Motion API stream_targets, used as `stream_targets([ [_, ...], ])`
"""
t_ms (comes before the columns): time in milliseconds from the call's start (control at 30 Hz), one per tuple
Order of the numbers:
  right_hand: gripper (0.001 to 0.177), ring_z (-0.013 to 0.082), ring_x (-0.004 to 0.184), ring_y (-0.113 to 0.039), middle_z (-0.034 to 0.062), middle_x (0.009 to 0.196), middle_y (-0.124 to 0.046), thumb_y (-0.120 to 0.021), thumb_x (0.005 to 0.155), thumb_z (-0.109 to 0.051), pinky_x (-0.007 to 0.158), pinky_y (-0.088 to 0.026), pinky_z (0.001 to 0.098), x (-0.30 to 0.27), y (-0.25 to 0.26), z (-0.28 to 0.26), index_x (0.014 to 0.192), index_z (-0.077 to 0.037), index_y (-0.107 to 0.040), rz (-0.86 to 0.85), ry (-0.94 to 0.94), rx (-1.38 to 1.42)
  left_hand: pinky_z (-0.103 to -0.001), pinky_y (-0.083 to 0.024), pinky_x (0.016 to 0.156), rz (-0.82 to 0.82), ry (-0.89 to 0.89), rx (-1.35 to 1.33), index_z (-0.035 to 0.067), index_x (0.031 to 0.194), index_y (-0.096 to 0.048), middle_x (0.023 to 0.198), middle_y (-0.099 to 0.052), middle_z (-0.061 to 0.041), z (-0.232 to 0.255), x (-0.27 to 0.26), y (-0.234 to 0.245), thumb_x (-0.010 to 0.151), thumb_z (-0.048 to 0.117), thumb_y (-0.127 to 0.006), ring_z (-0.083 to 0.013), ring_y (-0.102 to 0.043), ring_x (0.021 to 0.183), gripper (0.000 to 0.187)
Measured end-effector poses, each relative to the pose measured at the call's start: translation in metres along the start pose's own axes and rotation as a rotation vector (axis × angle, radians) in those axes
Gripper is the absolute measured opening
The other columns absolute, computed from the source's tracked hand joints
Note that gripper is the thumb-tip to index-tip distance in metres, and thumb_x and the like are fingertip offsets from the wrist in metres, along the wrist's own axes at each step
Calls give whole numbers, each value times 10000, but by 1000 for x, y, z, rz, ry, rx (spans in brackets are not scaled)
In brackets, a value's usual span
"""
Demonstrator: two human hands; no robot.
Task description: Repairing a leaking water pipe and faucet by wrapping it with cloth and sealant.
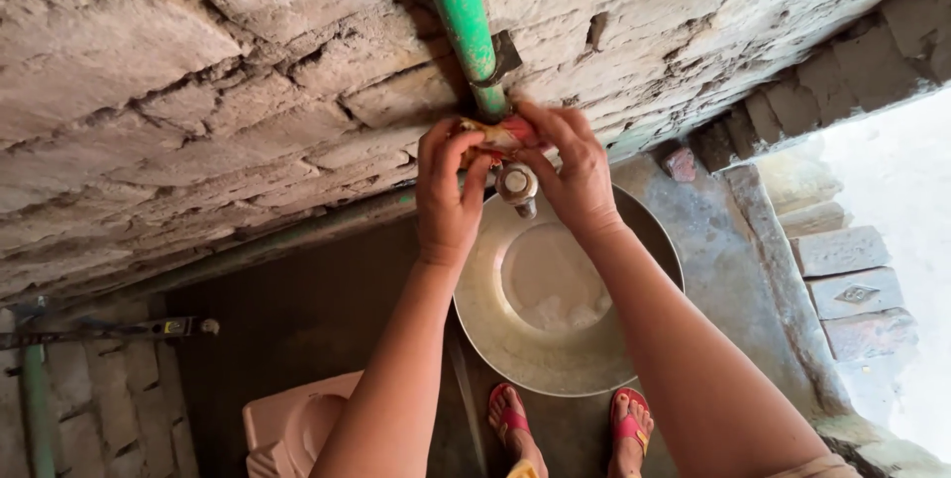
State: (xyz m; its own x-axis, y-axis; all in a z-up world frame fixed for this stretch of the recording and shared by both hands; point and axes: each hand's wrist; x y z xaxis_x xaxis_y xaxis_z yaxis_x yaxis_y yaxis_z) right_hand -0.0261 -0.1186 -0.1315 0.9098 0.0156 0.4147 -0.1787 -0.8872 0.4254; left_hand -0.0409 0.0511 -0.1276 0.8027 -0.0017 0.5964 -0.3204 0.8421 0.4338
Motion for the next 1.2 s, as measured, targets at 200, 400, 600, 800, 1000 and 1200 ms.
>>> stream_targets([
  [200,171,295,888,-690,81,955,-718,-714,945,-122,832,-509,411,-38,-12,33,1115,-132,-707,-9,-32,-106,-403,-545,847,-102,86,80,99,1138,-637,1070,-633,-121,-17,-31,-4,950,18,-703,-317,-650,982,215],
  [400,116,282,864,-683,59,860,-718,-661,970,-238,843,-406,441,-38,-21,41,1003,-137,-708,-66,-176,-290,-397,-551,814,-135,194,14,98,1135,-622,1030,-645,-113,-14,-34,-15,921,-32,-670,-319,-663,953,255],
  [600,102,288,880,-686,77,854,-731,-661,961,-237,855,-408,435,-35,-35,69,1000,-163,-720,-175,-301,-377,-425,-555,804,-118,122,89,93,1138,-638,1239,-577,-198,-1,-15,-13,844,-65,-663,-315,-673,945,334],
  [800,146,273,842,-694,67,875,-742,-656,977,-271,897,-403,435,-35,-23,52,1050,-158,-712,-88,-173,-291,-394,-561,741,-114,239,38,57,1056,-633,974,-674,-120,-42,-45,-19,934,20,-727,-291,-686,869,159],
  [1000,163,294,835,-693,75,858,-741,-645,980,-288,869,-398,437,-34,-35,58,1045,-163,-727,-110,-221,-323,-376,-566,700,-188,416,-39,59,1020,-614,930,-684,-89,-39,-36,-19,944,71,-712,-242,-730,786,125],
  [1200,155,319,864,-694,95,816,-733,-619,967,-272,876,-407,436,-34,-47,77,1017,-173,-726,-211,-384,-335,-404,-545,755,-174,151,90,69,1060,-635,996,-661,-103,2,-14,0,885,4,-704,-323,-674,906,199],
])
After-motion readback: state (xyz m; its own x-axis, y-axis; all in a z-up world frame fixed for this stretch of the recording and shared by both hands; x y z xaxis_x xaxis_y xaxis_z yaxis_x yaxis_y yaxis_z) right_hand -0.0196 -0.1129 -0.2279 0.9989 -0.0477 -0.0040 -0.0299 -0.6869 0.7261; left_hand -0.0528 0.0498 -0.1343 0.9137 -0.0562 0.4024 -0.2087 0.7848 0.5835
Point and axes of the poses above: each hand's wrist, its own x-axis towards the middle knuckle, its own y-axis out of the back of the hand, z = x × y
